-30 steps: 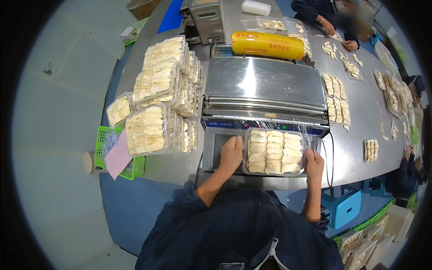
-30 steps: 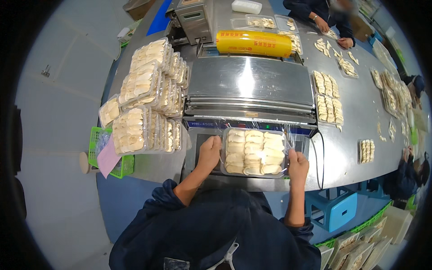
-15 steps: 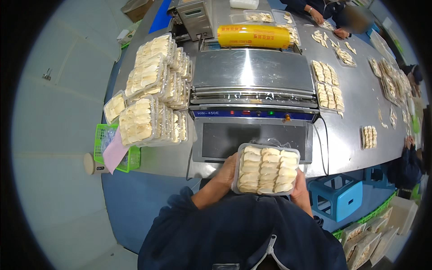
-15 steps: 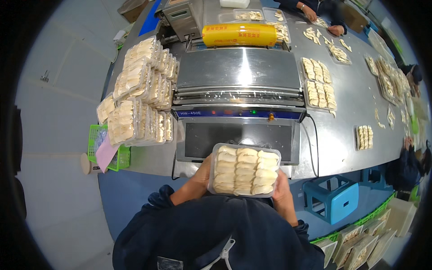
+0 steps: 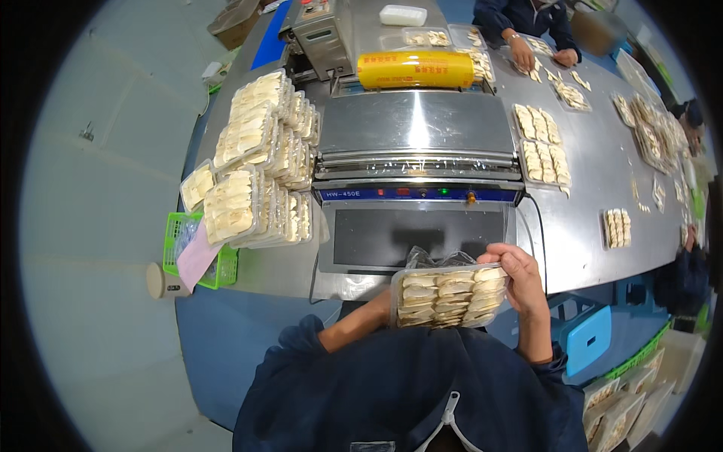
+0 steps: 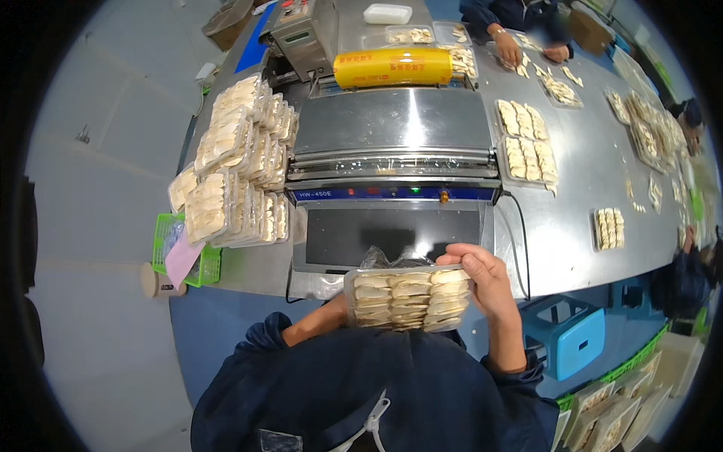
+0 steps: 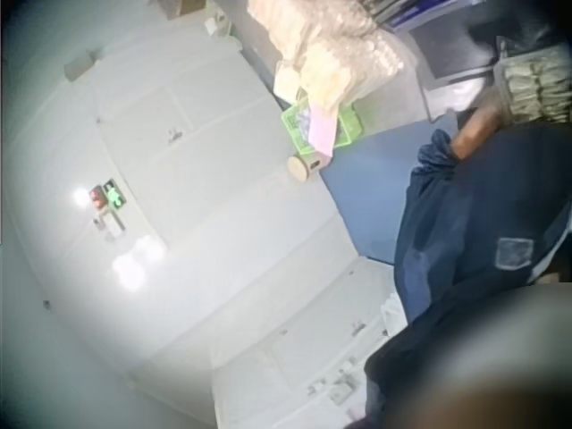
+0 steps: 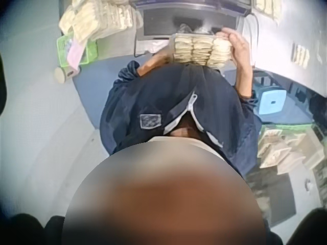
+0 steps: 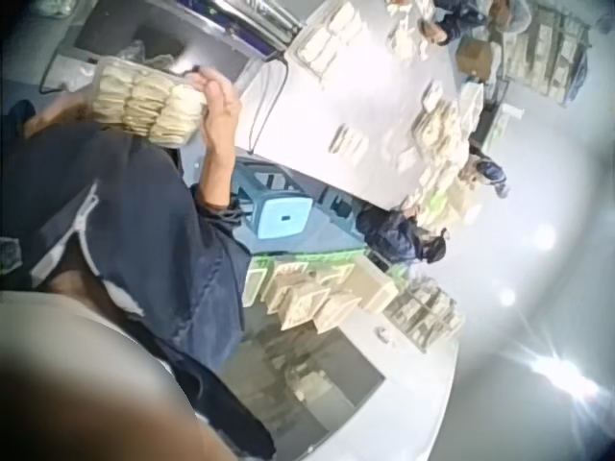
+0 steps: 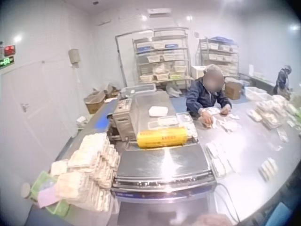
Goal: The person disassembles a small cylindrical metal component, then installs it into a Brother packaging machine using a screwdriver. Afterward, they place a tray of food items into a vacuum sealer and seal it.
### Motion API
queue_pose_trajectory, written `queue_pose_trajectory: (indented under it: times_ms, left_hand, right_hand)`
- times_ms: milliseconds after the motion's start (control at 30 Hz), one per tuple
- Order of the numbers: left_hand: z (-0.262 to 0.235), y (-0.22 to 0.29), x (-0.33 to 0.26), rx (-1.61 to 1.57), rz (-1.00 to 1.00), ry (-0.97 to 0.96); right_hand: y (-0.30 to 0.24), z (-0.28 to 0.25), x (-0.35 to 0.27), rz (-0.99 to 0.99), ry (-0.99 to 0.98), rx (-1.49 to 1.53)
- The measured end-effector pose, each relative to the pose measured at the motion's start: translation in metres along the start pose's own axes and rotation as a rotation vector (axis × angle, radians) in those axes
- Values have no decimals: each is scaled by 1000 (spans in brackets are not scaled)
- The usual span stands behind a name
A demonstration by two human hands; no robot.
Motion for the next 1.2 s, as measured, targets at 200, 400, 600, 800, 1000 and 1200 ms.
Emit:
queue_pose_trajectory:
  times_ms: [200,400,600,800,1000,1200]
  left_hand:
    - [-54,58,-19,-305,252,314]
    - [-46,38,-42,-202,97,374]
    - [-123,67,3,189,-106,367]
    - [-96,81,32,10,-75,48]
    - [-83,73,6,-598,112,46]
    - [-92,59,18,-920,235,310]
  right_hand:
    - [24,-4,1,91,77,55]
    - [72,-17,-20,325,217,-71]
    - [-18,5,66,-136,-18,-718]
    - [22,73,94,301,-401,-887]
    - [80,20,14,521,8,-116]
    - [75,-8,25,221,287,-225]
Point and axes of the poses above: each hand's wrist, its own x-axis towards the middle knuckle, its own z-axis out of the palm, y = z × x, the point moved 10 cm from there along x, towards the middle knuckle, and after that the axes turned 3 degrees about -y, right-handed, at the moved point
